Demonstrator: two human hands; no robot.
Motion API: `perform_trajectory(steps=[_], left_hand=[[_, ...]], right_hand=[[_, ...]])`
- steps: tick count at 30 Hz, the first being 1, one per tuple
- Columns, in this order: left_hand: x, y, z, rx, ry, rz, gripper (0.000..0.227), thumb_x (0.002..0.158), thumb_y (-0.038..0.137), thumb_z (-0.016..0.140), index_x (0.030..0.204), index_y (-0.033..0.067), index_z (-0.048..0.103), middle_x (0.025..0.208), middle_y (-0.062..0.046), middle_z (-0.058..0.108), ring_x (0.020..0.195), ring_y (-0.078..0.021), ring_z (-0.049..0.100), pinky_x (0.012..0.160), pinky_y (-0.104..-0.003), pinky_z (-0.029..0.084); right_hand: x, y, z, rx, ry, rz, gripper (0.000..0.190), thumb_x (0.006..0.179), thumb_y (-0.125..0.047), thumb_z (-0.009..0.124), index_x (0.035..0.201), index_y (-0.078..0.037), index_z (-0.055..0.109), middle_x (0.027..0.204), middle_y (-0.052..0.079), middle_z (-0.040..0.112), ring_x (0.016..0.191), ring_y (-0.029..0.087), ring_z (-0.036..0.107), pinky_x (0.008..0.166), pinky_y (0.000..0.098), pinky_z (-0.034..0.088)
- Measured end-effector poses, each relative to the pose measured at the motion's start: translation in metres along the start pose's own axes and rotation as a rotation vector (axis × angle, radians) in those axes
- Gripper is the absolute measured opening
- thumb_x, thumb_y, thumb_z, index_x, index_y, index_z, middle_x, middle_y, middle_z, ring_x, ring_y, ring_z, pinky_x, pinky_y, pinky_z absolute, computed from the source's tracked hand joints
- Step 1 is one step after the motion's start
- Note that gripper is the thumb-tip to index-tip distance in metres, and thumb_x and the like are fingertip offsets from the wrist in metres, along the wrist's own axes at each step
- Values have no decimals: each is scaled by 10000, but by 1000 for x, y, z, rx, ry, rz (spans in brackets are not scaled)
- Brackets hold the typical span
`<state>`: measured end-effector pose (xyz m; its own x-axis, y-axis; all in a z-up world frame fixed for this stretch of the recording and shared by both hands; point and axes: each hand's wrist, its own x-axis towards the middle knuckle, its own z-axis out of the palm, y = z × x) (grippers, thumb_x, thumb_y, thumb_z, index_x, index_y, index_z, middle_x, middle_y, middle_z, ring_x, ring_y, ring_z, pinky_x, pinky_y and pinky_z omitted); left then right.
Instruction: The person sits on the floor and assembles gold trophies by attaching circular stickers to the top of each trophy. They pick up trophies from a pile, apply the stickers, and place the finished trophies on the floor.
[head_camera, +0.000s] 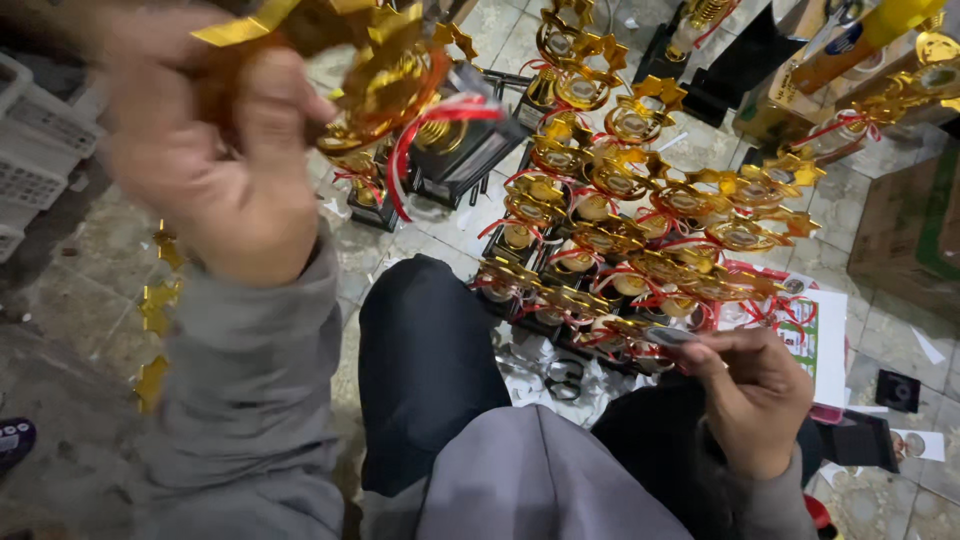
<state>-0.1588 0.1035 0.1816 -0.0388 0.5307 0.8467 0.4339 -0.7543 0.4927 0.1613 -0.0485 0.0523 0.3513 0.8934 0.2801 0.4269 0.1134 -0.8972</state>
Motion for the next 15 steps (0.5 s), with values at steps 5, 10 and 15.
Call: perform_trajectory(steps=[5, 10, 15], left_hand=[[11, 27, 24, -314, -40, 12, 277, 1086, 35, 573, 1259, 229, 478, 1050, -231, 677, 667, -299, 641, 659, -410, 567], [-7, 37, 106, -488, -482, -195, 325, 1031, 358, 483, 1320, 220, 428, 1179, -54, 647, 603, -104, 668, 530, -221, 534], [-59, 40, 176, -782, -777, -705, 296, 857, 344, 531, 1035, 108, 548, 723, 7, 526, 472, -73, 578, 481, -196, 568]], right_hand=[[-4, -15, -18, 23, 48, -28, 100, 889, -45, 657, 912, 10, 576, 821, 115, 612, 756, 152, 598, 711, 219, 485], [9, -63, -18, 167, 7, -188, 86, 913, -72, 565, 879, -22, 503, 932, 177, 609, 902, 253, 636, 856, 340, 560], [17, -67, -22, -265, -103, -220, 93, 869, -162, 629, 843, -73, 623, 1148, 149, 475, 1168, 263, 470, 1052, 393, 358]])
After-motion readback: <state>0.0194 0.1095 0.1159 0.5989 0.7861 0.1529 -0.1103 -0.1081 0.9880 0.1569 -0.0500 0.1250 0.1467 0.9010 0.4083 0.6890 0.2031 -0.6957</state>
